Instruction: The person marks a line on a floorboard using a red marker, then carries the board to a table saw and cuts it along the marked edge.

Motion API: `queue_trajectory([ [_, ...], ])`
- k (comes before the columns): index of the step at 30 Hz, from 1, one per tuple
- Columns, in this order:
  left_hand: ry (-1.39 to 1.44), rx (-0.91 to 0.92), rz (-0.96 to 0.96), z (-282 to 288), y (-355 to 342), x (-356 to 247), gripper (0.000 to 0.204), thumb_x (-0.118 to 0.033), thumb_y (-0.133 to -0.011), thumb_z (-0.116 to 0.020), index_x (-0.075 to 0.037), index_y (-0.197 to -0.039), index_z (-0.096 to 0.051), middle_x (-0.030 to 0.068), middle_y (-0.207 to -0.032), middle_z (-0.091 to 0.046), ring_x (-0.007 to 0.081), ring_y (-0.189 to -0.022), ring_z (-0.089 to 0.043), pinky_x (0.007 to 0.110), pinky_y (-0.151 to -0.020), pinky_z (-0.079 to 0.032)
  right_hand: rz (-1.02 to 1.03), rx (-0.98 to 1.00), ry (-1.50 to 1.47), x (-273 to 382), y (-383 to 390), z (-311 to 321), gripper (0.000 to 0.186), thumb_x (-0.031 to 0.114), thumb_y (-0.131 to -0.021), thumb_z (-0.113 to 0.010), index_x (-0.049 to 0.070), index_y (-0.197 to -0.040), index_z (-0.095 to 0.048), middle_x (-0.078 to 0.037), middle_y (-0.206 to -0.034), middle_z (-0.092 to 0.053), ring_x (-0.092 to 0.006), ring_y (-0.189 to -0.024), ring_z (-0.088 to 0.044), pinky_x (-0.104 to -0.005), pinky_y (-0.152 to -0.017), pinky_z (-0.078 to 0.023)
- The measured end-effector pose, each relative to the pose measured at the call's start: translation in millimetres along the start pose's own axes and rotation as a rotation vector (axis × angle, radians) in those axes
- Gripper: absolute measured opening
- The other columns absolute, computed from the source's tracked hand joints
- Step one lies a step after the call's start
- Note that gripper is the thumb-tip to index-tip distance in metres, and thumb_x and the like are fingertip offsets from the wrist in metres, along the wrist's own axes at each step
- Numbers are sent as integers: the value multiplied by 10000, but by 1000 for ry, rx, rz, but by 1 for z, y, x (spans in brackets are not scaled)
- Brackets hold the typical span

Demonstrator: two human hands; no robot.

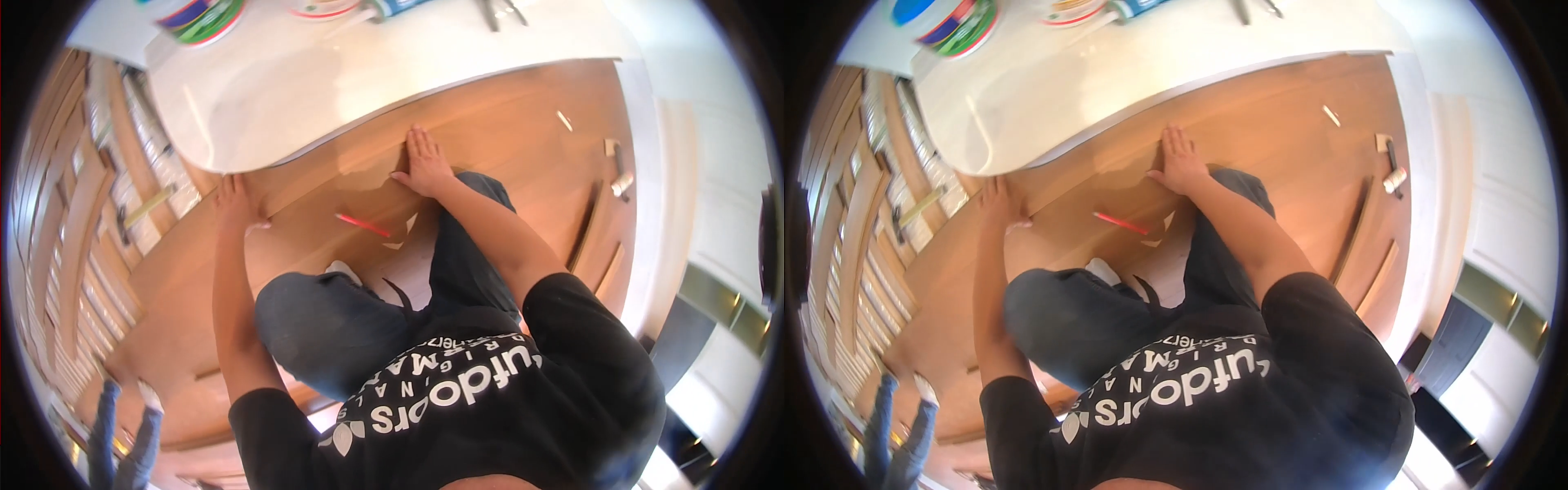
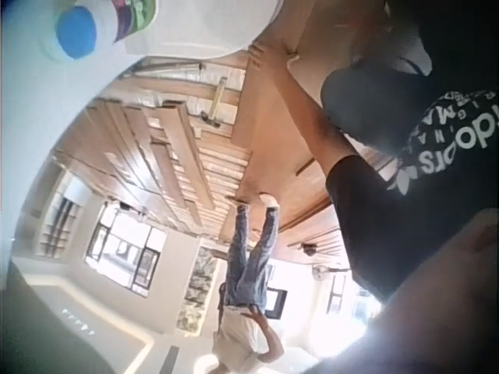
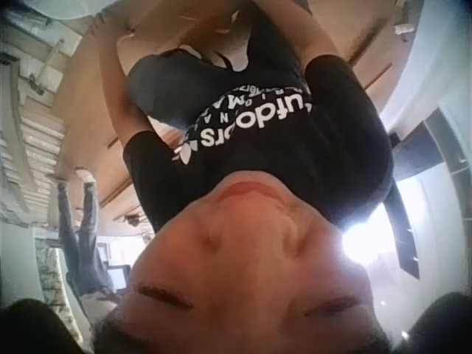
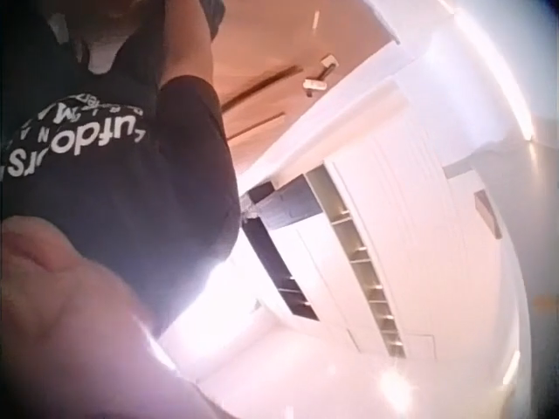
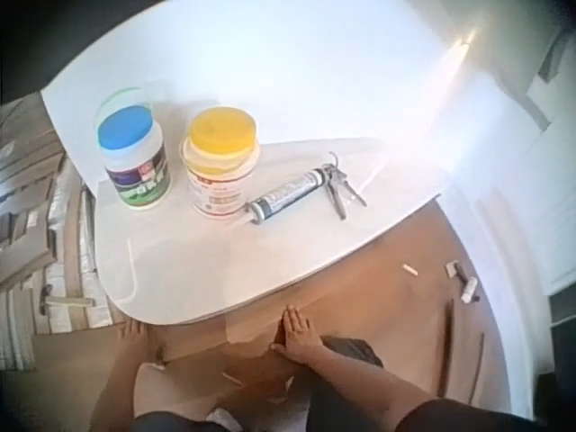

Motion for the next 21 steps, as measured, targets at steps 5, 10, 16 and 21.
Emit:
queue_trajectory([
  [5, 45, -6, 52, 3, 4, -5, 1488, -345, -485, -1039, -10, -1619, -135, 212, -1692, -218, 384, -1572, -206, 572, -1244, -257, 244, -8, -163, -34, -16, 7, 967, 638, -970, -576, -2, -1624, -265, -196, -1713, -201, -378, -1582, -181, -474, -1262, -239],
  [10, 4, -30, 1, 5, 4, -16, 1525, -405, -466, -1034, -9, -1616, -113, 261, -1668, -240, 411, -1556, -224, 567, -1253, -225, -224, -203, -262, -154, -50, 25, 942, 631, -996, -531, -57, -1590, -285, -234, -1678, -257, -378, -1553, -244, -458, -1262, -253],
  [16, -93, 77, 52, 5, 2, -19, 1488, -481, -495, -1014, -9, -1608, -147, 228, -1662, -247, 372, -1566, -206, 522, -1271, -209, -414, -246, -177, -250, -89, 51, 946, 648, -995, -505, -26, -1609, -251, -210, -1698, -223, -373, -1568, -214, -472, -1267, -237],
  [21, -143, 137, 82, 3, -3, -25, 1496, -528, -507, -1001, 11, -1613, -150, 221, -1661, -263, 356, -1567, -204, 493, -1282, -181, -398, -206, -118, -265, -94, 27, 943, 657, -1016, -434, -6, -1639, -189, -184, -1727, -159, -340, -1594, -160, -457, -1284, -195],
])
Point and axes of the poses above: each hand's wrist, its own y-axis away from the middle knuckle, its own z-axis out of the back of the hand, x = y × z, the point moved 6 cm from there along -y, towards the middle knuckle
